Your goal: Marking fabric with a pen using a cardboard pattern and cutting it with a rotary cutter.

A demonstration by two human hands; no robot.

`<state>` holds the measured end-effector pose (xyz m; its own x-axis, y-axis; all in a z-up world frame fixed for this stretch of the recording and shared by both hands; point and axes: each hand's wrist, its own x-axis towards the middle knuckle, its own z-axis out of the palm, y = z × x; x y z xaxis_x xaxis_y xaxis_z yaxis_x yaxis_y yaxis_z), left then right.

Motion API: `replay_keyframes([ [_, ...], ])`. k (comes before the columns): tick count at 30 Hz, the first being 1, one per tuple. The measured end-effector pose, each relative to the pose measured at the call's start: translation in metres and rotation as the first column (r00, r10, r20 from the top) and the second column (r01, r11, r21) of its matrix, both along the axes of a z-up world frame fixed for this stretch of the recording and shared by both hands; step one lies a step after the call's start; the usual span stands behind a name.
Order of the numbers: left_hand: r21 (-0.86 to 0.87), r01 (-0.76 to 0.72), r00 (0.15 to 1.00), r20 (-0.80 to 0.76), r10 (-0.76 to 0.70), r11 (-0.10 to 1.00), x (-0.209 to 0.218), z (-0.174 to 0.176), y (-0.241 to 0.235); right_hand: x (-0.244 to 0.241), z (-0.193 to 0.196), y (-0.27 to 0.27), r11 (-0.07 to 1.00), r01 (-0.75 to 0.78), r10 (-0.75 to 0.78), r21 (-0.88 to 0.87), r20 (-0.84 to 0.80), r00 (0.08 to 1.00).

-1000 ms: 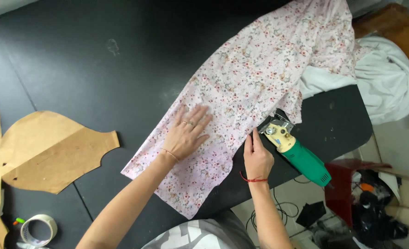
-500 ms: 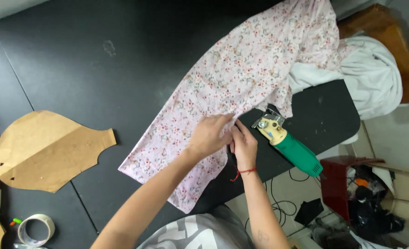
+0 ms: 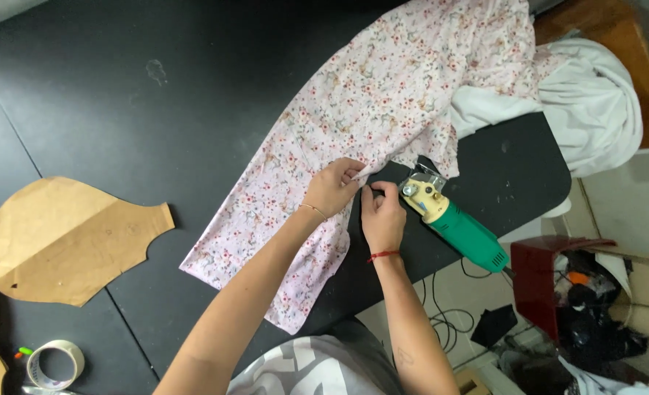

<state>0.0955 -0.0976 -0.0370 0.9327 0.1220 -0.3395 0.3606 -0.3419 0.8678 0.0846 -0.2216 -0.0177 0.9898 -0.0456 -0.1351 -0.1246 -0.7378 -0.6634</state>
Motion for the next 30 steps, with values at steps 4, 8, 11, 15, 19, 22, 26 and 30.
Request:
replay_keyframes([
  [4,-0.135,-0.034,0.996,-0.085,0.022,0.990,0.003,0.002,0.006,0.020,0.009,0.014,0.990,-0.034,0.024,-0.136,-0.071,0.997],
  [8,-0.183,-0.015,0.996,-0.090,-0.001,0.983,0.002,0.007,0.009,0.044,-0.043,-0.010,0.919,-0.209,0.077,-0.334,-0.368,0.926],
  [11,-0.252,0.021,1.000,-0.005,-0.023,0.967,-0.008,0.023,0.010,0.024,0.010,-0.010,0.869,-0.360,0.124,-0.339,-0.555,0.822],
  [15,0.114,0.034,0.879,0.470,-0.084,0.993,-0.047,0.017,0.009,-0.014,0.075,-0.032,0.922,-0.307,0.093,-0.237,-0.635,0.767],
  [19,0.536,-0.133,0.835,0.514,-0.197,0.834,-0.101,0.037,0.012,-0.049,0.090,-0.042,0.985,-0.103,0.012,-0.141,-0.531,0.847],
  [22,0.718,0.094,0.922,0.199,-0.333,0.689,-0.125,0.044,0.004,-0.065,0.089,-0.033,0.999,-0.028,0.042,0.041,-0.390,0.920],
  [26,0.702,0.108,0.766,0.393,-0.509,0.704,-0.154,0.029,-0.014,-0.065,0.073,-0.015,0.977,-0.110,0.133,0.182,-0.122,0.984],
  [30,0.430,0.068,0.729,0.594,-0.339,0.900,-0.172,0.043,-0.006,-0.058,0.064,0.008,0.993,-0.001,0.012,0.121,-0.091,0.996],
])
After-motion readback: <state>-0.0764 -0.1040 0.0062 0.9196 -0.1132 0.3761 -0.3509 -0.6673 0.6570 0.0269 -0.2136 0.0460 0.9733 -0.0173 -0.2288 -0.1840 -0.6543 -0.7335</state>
